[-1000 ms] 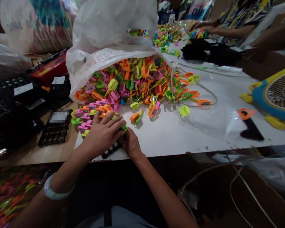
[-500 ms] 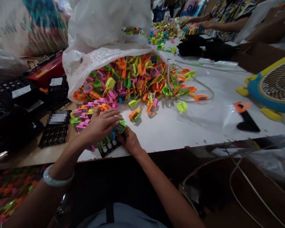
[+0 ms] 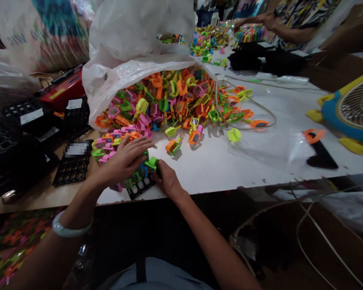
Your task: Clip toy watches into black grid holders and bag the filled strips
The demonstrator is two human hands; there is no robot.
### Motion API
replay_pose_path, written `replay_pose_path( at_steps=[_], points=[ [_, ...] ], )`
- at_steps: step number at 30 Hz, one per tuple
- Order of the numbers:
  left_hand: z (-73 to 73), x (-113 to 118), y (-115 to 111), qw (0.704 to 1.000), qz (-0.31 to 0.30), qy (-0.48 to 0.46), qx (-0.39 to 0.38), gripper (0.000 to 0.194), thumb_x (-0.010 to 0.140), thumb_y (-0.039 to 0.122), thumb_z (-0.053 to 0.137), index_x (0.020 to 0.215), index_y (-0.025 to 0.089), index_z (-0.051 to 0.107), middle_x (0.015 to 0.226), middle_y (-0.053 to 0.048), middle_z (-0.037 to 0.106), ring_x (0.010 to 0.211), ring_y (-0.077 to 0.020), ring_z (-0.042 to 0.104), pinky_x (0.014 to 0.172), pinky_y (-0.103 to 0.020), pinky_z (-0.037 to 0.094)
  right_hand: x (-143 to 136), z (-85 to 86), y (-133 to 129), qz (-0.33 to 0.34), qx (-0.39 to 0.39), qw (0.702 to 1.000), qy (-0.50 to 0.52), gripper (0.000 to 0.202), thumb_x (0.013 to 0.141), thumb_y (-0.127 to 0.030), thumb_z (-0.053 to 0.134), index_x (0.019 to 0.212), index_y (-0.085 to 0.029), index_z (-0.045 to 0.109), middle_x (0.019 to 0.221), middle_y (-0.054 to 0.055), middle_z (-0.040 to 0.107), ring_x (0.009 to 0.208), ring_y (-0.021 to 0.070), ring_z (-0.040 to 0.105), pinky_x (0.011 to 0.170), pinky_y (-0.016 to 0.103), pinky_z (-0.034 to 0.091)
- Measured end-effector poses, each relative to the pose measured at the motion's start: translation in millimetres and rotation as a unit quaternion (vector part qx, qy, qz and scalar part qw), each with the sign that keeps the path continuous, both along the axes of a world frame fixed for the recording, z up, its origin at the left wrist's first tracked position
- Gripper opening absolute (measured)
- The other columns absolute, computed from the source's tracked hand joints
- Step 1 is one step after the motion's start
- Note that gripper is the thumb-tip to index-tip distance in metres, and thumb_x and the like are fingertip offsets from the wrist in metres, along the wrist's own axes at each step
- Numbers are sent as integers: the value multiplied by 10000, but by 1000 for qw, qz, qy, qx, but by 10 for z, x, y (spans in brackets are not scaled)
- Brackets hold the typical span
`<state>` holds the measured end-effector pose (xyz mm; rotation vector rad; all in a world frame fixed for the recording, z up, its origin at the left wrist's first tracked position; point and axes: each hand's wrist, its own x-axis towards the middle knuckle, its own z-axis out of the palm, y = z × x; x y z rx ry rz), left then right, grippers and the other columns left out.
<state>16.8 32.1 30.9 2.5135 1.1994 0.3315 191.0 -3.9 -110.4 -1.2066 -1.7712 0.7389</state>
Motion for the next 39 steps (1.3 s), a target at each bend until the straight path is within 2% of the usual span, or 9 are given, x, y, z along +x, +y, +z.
replay_pose_path(
  at_steps=[5, 12, 17, 20, 25, 28, 33, 36, 39],
  points=[
    [18, 67, -103, 996, -49, 2, 72, 393, 1035, 348, 421, 1397, 282, 559, 1547, -62, 474, 1508, -271, 301, 1236, -646, 41, -49, 58, 27, 7, -33, 999, -35, 282, 810, -190, 547, 1088, -212, 584, 1011, 76, 701, 924, 244, 666, 793, 353, 545],
    [-84, 129, -175, 988, -43, 16, 149, 246, 1006, 287, 513, 1124, 267, 727, 1160, -18, 760, 1312, -267, 571, 1247, -662, 0, -106, 70, -15, -9, 8, 999, -38, 186, 894, -237, 508, 1058, -212, 591, 963, 82, 700, 903, 235, 655, 807, 364, 549],
    [-107, 170, -110, 990, 0, 57, 126, 261, 996, 306, 517, 926, 221, 754, 1466, -67, 564, 1420, -356, 440, 1182, -763, 92, -44, 84, -8, 31, -8, 999, -20, 103, 852, -184, 512, 926, -211, 577, 859, 27, 661, 783, 181, 604, 729, 308, 529],
    [-111, 160, -94, 992, 20, 64, 107, 320, 1022, 352, 463, 975, 212, 747, 1486, -98, 541, 1412, -342, 455, 1173, -746, 162, 238, 225, 118, 78, -38, 996, -17, 136, 857, -181, 523, 949, -207, 619, 885, 12, 668, 767, 158, 601, 723, 283, 518],
    [-147, 198, -28, 988, 79, 54, 120, 342, 1033, 404, 431, 1174, 262, 708, 1467, -121, 559, 1393, -311, 483, 1171, -727, 171, 1028, 452, 758, -186, 94, 967, -147, 308, 885, -101, 451, 1025, -203, 706, 999, 84, 658, 936, 228, 586, 869, 395, 487],
    [-142, 244, 35, 987, 109, 55, 104, 361, 1033, 397, 429, 1281, 263, 654, 1471, -132, 553, 1403, -321, 466, 1157, -740, 180, 1346, 464, 1170, -170, 127, 932, -295, 367, 865, -47, 459, 1044, -196, 743, 1086, 131, 651, 1004, 274, 542, 911, 454, 456],
    [-35, 94, -2, 994, 47, 48, 82, 385, 1035, 386, 428, 1381, 313, 578, 1569, -103, 436, 1495, -336, 313, 1165, -749, 106, 1380, 370, 1292, -75, 147, 912, -375, 326, 908, -86, 483, 1024, -216, 759, 990, 118, 651, 934, 265, 535, 831, 398, 467],
    [-6, -43, -76, 993, -12, 58, 106, 429, 1010, 482, 466, 1416, 363, 541, 1611, -77, 360, 1519, -354, 243, 1176, -735, 9, 1292, 357, 1198, -66, 126, 926, -350, 287, 914, -131, 512, 1048, -218, 751, 926, 90, 631, 850, 238, 560, 731, 344, 470],
    [-54, -75, -98, 992, -2, 63, 114, 456, 1011, 528, 435, 1432, 375, 521, 1595, -66, 387, 1507, -341, 281, 1200, -697, 52, 1201, 436, 1131, -83, 119, 947, -287, 259, 897, -156, 540, 1046, -215, 744, 934, 79, 615, 833, 218, 587, 718, 331, 489]
  ],
)
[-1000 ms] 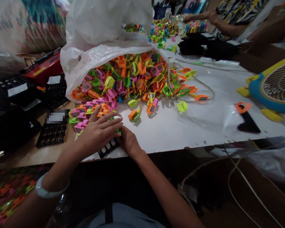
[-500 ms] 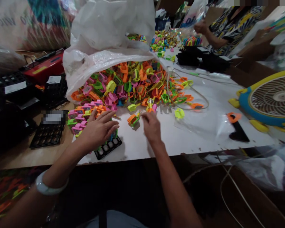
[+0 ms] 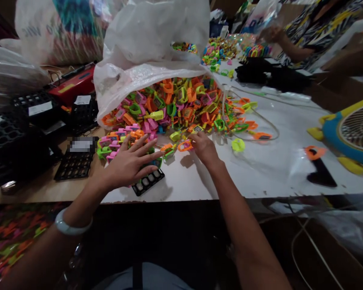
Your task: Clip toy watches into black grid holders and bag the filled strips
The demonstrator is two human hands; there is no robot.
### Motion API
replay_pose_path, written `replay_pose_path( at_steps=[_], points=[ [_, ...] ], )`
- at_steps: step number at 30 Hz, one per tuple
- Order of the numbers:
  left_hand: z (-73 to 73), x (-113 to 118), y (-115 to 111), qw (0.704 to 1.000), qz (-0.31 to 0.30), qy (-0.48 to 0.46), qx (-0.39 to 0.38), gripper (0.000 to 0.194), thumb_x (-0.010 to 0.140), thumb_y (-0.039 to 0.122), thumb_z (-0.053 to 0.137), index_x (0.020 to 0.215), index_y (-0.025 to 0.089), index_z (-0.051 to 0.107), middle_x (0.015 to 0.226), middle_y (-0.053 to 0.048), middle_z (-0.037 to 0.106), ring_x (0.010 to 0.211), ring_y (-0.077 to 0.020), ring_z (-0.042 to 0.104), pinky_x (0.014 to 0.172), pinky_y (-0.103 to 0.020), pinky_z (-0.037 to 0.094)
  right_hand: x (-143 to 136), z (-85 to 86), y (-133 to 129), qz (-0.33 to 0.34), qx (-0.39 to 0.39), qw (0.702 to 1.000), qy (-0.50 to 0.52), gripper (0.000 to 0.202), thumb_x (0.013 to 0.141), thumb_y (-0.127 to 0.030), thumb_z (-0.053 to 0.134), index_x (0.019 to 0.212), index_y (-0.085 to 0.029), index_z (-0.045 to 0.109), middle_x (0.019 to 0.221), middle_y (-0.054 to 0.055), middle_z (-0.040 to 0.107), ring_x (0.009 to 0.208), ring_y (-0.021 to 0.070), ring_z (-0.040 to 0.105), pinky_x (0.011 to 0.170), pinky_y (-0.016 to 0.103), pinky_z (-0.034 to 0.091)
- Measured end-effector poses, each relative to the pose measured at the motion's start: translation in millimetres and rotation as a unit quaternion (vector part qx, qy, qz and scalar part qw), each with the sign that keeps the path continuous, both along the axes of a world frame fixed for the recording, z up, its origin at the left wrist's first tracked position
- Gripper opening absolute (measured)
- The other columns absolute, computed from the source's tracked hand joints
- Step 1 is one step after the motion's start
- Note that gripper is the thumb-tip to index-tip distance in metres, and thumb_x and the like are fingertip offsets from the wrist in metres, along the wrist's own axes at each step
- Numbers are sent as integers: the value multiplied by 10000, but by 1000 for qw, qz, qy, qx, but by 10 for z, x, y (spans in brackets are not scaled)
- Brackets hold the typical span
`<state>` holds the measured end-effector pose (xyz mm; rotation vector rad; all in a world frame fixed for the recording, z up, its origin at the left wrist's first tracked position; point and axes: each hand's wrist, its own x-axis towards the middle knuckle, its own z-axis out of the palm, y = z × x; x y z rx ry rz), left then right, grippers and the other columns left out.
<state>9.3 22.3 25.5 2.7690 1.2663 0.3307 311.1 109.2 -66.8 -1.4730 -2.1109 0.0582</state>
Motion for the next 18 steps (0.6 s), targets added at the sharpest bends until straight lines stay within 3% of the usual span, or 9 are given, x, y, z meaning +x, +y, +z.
replay_pose_path(
  at_steps=[3, 5, 8, 10, 13, 15, 18],
  points=[
    [-64, 42, 19, 1000, 25, -4, 10, 433, 1034, 506, 383, 1424, 384, 524, 1572, -40, 427, 1500, -314, 309, 1209, -660, 132, -131, 105, -171, -55, 46, 991, 116, 181, 889, -265, 606, 1005, -202, 730, 1004, 95, 604, 891, 221, 606, 762, 349, 523],
    [-82, 67, 32, 1000, 30, -4, 10, 427, 1040, 501, 367, 1417, 385, 529, 1567, -29, 434, 1502, -297, 309, 1212, -641, 150, -285, 120, -423, -83, 16, 970, 228, 238, 891, -394, 632, 999, -189, 691, 949, 85, 622, 810, 204, 623, 717, 349, 544],
    [-71, 73, 37, 999, 34, -2, -1, 421, 1043, 497, 364, 1413, 387, 532, 1570, -14, 427, 1503, -284, 308, 1221, -622, 148, -638, 12, -968, -28, -183, 899, 397, 351, 900, -522, 599, 1000, -186, 626, 728, 24, 654, 592, 169, 621, 616, 338, 562],
    [-55, 68, 34, 999, 37, 2, -8, 426, 1042, 499, 366, 1420, 384, 524, 1576, -12, 417, 1501, -290, 310, 1220, -624, 151, -932, -105, -1324, 36, -298, 843, 447, 340, 836, -511, 680, 931, -188, 630, 700, 25, 690, 592, 182, 654, 635, 348, 586],
    [-35, 67, 30, 999, 38, 10, -15, 423, 1042, 486, 380, 1432, 382, 508, 1588, -10, 396, 1508, -301, 291, 1215, -643, 146, -1351, -236, -1647, 81, -364, 798, 474, 266, 801, -440, 723, 894, -196, 674, 748, 37, 735, 662, 208, 700, 681, 359, 610],
    [-31, 68, 28, 999, 39, 11, -19, 420, 1040, 476, 395, 1437, 385, 499, 1591, -9, 390, 1509, -305, 289, 1212, -651, 147, -1537, -272, -1708, 97, -353, 803, 470, 219, 817, -399, 710, 920, -206, 702, 801, 39, 753, 675, 211, 708, 684, 361, 614],
    [-44, 65, 27, 999, 37, 4, -15, 418, 1039, 479, 398, 1429, 380, 512, 1585, -9, 402, 1504, -302, 302, 1214, -639, 157, -1639, -289, -1711, 105, -294, 852, 421, 162, 858, -362, 679, 919, -218, 721, 814, 47, 754, 700, 224, 714, 683, 360, 609]
  ],
)
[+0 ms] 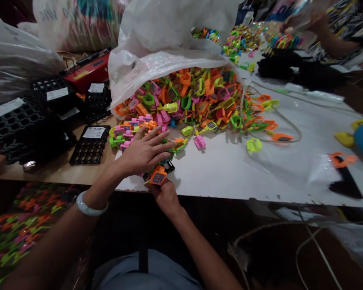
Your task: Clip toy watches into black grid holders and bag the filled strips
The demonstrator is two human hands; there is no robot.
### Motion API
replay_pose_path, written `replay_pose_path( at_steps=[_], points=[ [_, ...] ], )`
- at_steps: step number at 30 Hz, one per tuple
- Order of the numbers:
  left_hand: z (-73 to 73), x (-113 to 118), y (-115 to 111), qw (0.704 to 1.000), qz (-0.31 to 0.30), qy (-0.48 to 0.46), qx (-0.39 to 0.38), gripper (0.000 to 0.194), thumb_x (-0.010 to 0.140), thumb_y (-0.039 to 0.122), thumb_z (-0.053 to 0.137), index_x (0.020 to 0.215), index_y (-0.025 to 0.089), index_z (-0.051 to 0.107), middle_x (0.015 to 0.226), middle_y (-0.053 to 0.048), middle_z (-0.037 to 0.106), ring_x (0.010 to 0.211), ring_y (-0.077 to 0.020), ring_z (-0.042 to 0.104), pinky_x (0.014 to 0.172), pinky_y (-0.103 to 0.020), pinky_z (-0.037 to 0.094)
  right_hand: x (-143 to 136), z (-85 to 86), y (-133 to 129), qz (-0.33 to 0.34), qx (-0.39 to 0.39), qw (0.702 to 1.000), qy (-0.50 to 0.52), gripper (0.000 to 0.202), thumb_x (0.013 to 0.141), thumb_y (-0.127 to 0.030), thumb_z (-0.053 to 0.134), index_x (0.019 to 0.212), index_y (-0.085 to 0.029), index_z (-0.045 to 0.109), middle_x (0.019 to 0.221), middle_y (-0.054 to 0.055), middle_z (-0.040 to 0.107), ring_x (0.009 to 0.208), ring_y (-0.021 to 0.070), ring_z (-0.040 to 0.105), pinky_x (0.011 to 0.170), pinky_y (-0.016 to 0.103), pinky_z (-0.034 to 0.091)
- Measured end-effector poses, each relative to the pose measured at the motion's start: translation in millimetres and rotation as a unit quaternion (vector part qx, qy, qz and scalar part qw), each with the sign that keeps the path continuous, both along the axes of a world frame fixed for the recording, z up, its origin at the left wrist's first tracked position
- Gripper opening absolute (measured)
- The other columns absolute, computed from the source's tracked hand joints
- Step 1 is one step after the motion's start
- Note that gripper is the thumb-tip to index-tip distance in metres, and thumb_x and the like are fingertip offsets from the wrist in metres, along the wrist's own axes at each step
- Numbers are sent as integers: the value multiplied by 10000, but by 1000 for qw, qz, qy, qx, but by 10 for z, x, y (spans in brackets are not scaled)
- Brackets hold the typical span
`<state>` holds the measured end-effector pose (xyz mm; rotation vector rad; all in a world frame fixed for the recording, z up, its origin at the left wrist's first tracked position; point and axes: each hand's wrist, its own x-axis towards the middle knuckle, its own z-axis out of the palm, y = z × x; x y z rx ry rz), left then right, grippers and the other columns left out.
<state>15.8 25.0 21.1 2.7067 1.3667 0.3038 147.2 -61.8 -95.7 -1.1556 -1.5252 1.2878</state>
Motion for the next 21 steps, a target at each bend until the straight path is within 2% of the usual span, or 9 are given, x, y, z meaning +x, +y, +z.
replay_pose_path(
  at_steps=[4, 7, 9, 12, 17, 21],
  points=[
    [-38, -7, 4, 1000, -3, -9, 17, 417, 1035, 485, 403, 1411, 365, 540, 1572, -19, 426, 1496, -299, 320, 1215, -622, 175, 48, -57, -25, -35, 53, 996, -61, 186, 905, -370, 633, 945, -206, 712, 774, 62, 741, 735, 235, 717, 660, 343, 600],
    [-65, -9, 11, 1000, -6, -11, 23, 415, 1037, 478, 400, 1412, 367, 539, 1570, -24, 431, 1490, -314, 330, 1205, -639, 180, 98, -115, -40, -1, 85, 991, -105, 212, 953, -333, 550, 990, -199, 710, 791, 67, 743, 741, 223, 719, 679, 332, 601],
    [-75, -9, 14, 999, -6, -14, 28, 415, 1040, 478, 389, 1411, 369, 541, 1567, -21, 435, 1485, -317, 340, 1201, -643, 183, 99, -136, -37, 18, 141, 978, -154, 251, 968, -316, 497, 1036, -196, 706, 879, 93, 753, 797, 238, 723, 709, 348, 604],
    [-73, -11, 14, 999, -6, -18, 32, 417, 1039, 488, 384, 1402, 366, 552, 1562, -21, 445, 1483, -310, 346, 1204, -631, 190, 44, -129, -29, 4, 207, 950, -234, 310, 987, -321, 435, 1120, -190, 682, 978, 134, 741, 845, 264, 719, 691, 355, 596],
    [-39, -13, 3, 1000, -4, -8, 10, 425, 1040, 501, 371, 1413, 379, 534, 1576, -14, 421, 1500, -304, 310, 1206, -631, 180, -21, -76, -44, -11, 221, 929, -297, 333, 991, -316, 426, 1203, -165, 634, 972, 155, 719, 729, 252, 697, 596, 332, 559],
    [-37, -7, -3, 1000, 1, -5, 7, 421, 1043, 490, 366, 1415, 382, 532, 1584, -19, 409, 1502, -304, 306, 1207, -625, 174, 69, -65, -64, -1, 186, 947, -262, 280, 989, -313, 437, 1125, -182, 644, 922, 135, 722, 726, 247, 691, 593, 331, 553]
  ],
)
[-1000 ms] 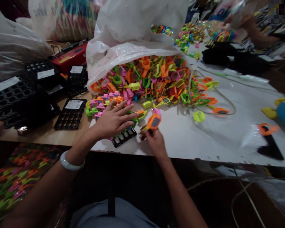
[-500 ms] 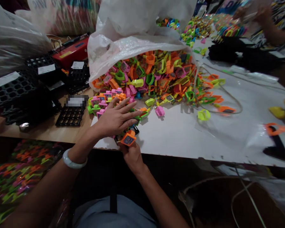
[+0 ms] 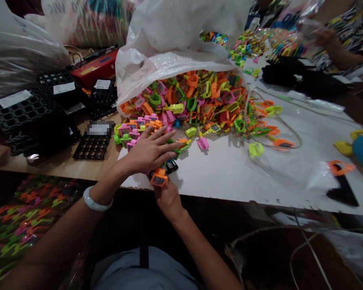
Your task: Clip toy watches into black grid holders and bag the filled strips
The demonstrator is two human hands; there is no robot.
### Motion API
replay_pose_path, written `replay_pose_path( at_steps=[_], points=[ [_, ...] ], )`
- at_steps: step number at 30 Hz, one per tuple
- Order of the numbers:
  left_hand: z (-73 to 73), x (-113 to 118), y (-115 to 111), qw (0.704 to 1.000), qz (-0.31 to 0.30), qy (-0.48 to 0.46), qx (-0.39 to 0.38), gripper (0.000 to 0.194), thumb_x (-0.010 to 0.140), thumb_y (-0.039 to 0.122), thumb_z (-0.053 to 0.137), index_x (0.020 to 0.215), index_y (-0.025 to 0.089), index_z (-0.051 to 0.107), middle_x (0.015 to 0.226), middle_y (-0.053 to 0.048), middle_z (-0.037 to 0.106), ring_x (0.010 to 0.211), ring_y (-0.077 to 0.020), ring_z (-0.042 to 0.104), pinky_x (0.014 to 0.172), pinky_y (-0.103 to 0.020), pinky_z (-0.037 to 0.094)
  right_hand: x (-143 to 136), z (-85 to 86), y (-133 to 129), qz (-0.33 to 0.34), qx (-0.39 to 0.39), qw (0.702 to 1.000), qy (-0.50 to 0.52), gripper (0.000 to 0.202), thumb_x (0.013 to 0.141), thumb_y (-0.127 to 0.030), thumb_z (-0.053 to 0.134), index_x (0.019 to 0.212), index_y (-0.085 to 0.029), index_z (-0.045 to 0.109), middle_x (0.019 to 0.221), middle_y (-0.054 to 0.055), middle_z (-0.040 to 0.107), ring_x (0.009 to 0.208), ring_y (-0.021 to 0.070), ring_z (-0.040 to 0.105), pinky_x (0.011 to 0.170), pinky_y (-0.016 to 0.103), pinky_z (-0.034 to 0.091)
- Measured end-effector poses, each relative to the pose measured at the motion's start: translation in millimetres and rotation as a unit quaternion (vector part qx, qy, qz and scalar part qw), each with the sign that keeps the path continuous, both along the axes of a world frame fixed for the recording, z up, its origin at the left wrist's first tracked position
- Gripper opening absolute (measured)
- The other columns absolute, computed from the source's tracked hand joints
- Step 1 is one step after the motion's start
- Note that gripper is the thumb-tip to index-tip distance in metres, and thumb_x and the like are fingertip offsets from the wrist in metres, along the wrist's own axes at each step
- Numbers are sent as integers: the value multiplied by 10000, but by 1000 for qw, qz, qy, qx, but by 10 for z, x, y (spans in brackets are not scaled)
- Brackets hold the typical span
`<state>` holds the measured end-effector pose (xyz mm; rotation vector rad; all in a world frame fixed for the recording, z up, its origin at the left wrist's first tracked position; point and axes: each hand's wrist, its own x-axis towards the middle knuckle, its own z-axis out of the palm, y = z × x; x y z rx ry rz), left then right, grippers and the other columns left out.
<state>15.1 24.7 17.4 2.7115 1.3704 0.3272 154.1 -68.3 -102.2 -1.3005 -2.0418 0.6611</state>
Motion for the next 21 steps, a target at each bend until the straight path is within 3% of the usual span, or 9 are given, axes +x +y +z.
replay_pose_path(
  at_steps=[8, 13, 15, 18, 21],
  points=[
    [44, 8, -72, 1000, 8, -12, -6, 558, 1000, 638, 325, 1428, 342, 529, 1592, -64, 396, 1514, -305, 278, 1219, -639, 124, -154, -3, 125, -31, -48, 998, -16, 333, 843, -208, 579, 1168, -182, 646, 976, 146, 740, 715, 259, 690, 568, 327, 516],
    [8, 22, -124, 999, 25, 5, 28, 566, 1011, 607, 320, 1467, 313, 481, 1589, -91, 394, 1507, -326, 289, 1202, -676, 153, 216, 212, 283, 55, -143, 985, 73, 252, 802, -134, 489, 958, -239, 658, 738, 1, 689, 587, 166, 616, 546, 263, 488],
    [-23, 18, -114, 999, 19, 6, 35, 521, 1037, 554, 282, 1464, 333, 481, 1588, -72, 399, 1504, -313, 300, 1205, -662, 172, 457, 298, 487, 13, -106, 991, 81, 233, 788, -122, 464, 900, -226, 640, 734, -12, 662, 596, 149, 599, 591, 260, 496],
    [-60, 3, -89, 999, 17, 2, 48, 492, 1049, 516, 272, 1462, 347, 481, 1582, -62, 413, 1500, -306, 311, 1205, -653, 189, 713, 342, 963, -125, 40, 991, 12, 220, 820, -151, 480, 932, -213, 659, 898, 48, 655, 764, 179, 610, 703, 293, 498],
    [-72, -7, -75, 998, 22, -1, 54, 466, 1053, 490, 291, 1453, 357, 490, 1577, -59, 421, 1493, -304, 326, 1200, -649, 210, 824, 287, 1369, -133, 68, 985, -89, 235, 826, -180, 520, 994, -221, 679, 1008, 81, 627, 847, 203, 581, 677, 279, 468]
  ],
)
